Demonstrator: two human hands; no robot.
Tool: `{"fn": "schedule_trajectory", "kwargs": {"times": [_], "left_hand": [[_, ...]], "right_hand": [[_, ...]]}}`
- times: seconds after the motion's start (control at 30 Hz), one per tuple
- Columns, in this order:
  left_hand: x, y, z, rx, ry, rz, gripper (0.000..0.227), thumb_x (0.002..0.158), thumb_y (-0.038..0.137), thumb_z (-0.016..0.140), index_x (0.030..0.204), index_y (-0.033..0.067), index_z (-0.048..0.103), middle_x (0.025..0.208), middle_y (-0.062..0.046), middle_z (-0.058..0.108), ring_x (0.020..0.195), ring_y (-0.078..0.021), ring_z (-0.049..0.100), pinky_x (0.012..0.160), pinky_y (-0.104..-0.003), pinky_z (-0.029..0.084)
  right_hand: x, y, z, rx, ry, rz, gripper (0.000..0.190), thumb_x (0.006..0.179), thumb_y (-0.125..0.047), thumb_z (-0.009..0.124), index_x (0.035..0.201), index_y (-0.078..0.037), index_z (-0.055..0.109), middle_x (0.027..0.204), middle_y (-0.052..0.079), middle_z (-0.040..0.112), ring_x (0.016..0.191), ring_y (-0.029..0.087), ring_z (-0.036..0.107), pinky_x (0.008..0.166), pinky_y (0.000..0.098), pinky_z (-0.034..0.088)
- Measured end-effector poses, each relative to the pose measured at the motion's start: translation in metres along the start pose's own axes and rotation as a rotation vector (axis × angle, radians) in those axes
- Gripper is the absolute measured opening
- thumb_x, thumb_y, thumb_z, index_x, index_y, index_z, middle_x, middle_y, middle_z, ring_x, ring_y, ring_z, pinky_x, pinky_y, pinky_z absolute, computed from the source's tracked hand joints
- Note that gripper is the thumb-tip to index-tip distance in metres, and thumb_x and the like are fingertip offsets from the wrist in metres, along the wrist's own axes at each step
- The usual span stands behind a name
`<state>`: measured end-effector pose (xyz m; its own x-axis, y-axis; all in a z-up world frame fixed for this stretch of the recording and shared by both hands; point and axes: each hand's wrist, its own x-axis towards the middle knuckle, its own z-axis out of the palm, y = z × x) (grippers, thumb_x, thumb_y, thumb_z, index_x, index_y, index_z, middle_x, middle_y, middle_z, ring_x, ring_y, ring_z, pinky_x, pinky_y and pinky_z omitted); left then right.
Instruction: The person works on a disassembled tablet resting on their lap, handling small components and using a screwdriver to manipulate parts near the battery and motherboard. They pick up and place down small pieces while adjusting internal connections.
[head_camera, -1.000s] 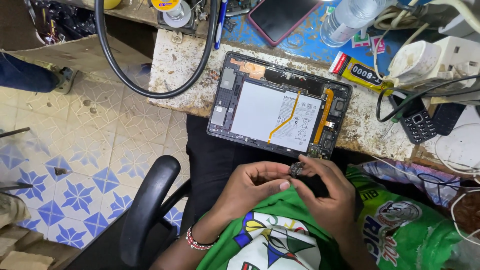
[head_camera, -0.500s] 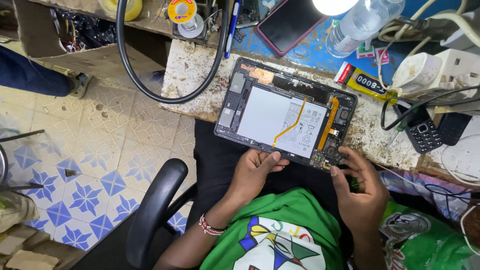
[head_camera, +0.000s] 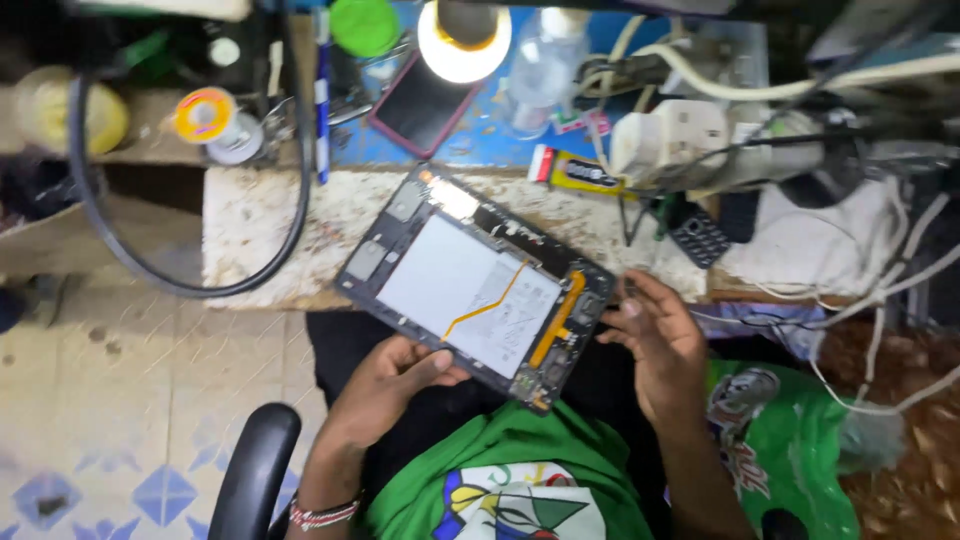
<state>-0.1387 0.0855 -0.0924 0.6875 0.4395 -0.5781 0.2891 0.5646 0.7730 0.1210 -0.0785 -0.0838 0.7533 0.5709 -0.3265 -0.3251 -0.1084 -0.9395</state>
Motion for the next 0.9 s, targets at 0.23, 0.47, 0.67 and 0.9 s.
{"fn": "schedule_trajectory", "kwargs": {"times": [0.23, 0.47, 0.67, 0.9], "left_hand": [[-0.005, 0.007, -0.017, 0.083, 0.046, -0.116, 0.034, 0.088, 0.021, 0.069, 0.097, -0.0101, 0.079, 0.095, -0.024, 0.086, 0.090, -0.0277, 0.082, 0.088, -0.036, 0.066], [-0.005, 0.014, -0.023, 0.193, -0.011, -0.173, 0.032, 0.087, 0.022, 0.070, 0.095, -0.0070, 0.082, 0.097, -0.019, 0.088, 0.093, -0.0256, 0.082, 0.090, -0.038, 0.066], [0.008, 0.010, -0.032, 0.146, 0.149, -0.066, 0.025, 0.094, 0.020, 0.066, 0.095, -0.0042, 0.072, 0.086, -0.016, 0.076, 0.084, -0.0235, 0.074, 0.084, -0.037, 0.063], [0.000, 0.034, -0.003, -0.008, 0.579, -0.119, 0.042, 0.099, 0.026, 0.063, 0.127, -0.0039, 0.072, 0.088, -0.015, 0.063, 0.084, -0.0202, 0.059, 0.086, -0.036, 0.058]], "right_hand": [[-0.013, -0.006, 0.002, -0.088, -0.030, 0.083, 0.053, 0.089, -0.020, 0.070, 0.137, -0.001, 0.061, 0.105, 0.018, 0.073, 0.079, 0.024, 0.074, 0.062, 0.0307, 0.061], [-0.022, 0.009, -0.005, -0.156, -0.064, 0.001, 0.049, 0.093, -0.024, 0.067, 0.137, -0.002, 0.062, 0.095, 0.011, 0.069, 0.071, 0.015, 0.064, 0.058, 0.0277, 0.060], [-0.039, 0.001, 0.001, -0.277, -0.006, 0.032, 0.052, 0.089, -0.029, 0.069, 0.137, -0.008, 0.063, 0.106, 0.010, 0.075, 0.074, 0.017, 0.077, 0.066, 0.0261, 0.058], [-0.051, 0.014, 0.017, -0.260, -0.041, -0.008, 0.048, 0.091, -0.024, 0.070, 0.136, -0.007, 0.064, 0.107, 0.010, 0.076, 0.083, 0.016, 0.081, 0.074, 0.0230, 0.060]]}}
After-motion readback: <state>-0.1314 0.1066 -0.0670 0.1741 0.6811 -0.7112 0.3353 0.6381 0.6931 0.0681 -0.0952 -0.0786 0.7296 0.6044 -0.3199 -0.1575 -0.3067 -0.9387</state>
